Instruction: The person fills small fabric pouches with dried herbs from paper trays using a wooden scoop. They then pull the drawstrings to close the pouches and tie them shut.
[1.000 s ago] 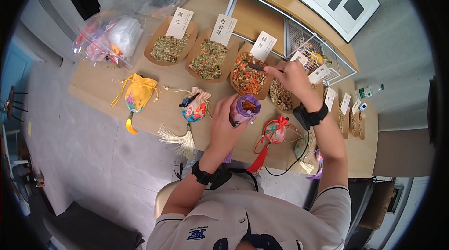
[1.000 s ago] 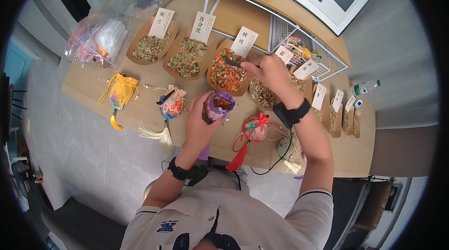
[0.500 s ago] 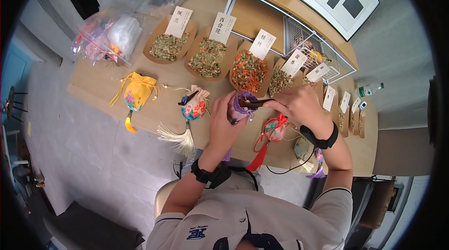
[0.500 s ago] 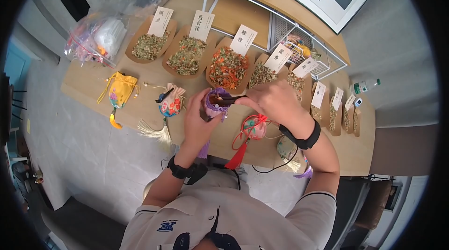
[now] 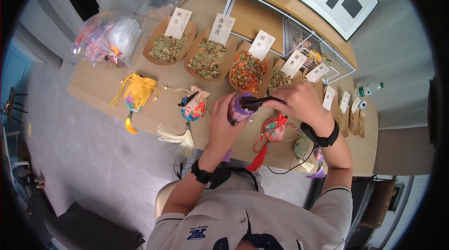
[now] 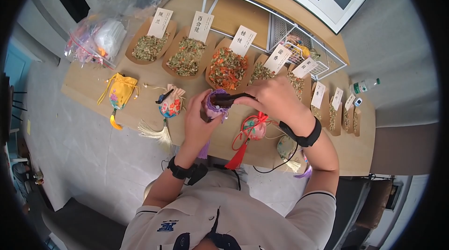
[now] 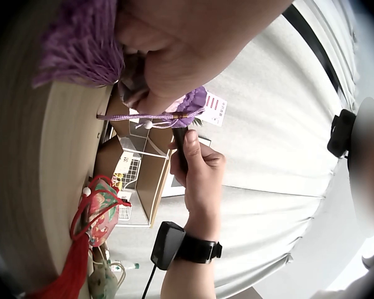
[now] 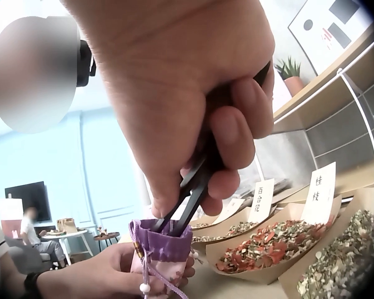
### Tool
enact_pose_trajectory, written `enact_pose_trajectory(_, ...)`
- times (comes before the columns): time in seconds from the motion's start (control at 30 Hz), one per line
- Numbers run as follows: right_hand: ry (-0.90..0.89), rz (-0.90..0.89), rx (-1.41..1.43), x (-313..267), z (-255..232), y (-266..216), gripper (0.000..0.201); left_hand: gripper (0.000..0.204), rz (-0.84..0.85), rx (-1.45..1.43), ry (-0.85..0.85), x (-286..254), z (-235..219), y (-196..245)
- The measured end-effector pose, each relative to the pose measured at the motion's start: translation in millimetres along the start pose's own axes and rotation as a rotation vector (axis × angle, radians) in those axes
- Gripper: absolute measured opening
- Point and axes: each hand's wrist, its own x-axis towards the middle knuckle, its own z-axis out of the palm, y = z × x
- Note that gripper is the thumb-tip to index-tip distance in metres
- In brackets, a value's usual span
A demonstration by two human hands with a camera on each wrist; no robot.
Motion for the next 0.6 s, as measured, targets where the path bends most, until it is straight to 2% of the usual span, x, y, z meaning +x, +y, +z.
enact_pose_trajectory(0.13,-0.018,0.078,0.154,1.7,-1.5,17.9,0.037,0.071,0.008,0.012,-0.004,0.0,-1.0,0.5)
enact_pose_trajectory(0.27,-0.038,0.358,0.116,4.7,15.2,64.8,0.034,0.071,0.013,0.007,-0.002,-0.5,0.0,0.4)
enact_pose_trajectory(0.4,-0.060,0.425,0.120,3.6,42.7,87.6,0.034,0.071,0.010,-0.001,-0.005,-0.2,-0.9,0.9)
enact_pose_trajectory(0.6,-0.142,0.420,0.119,6.0,54.1,83.5,0.037,0.069,-0.005,-0.004,0.006,0.2,0.2,1.4)
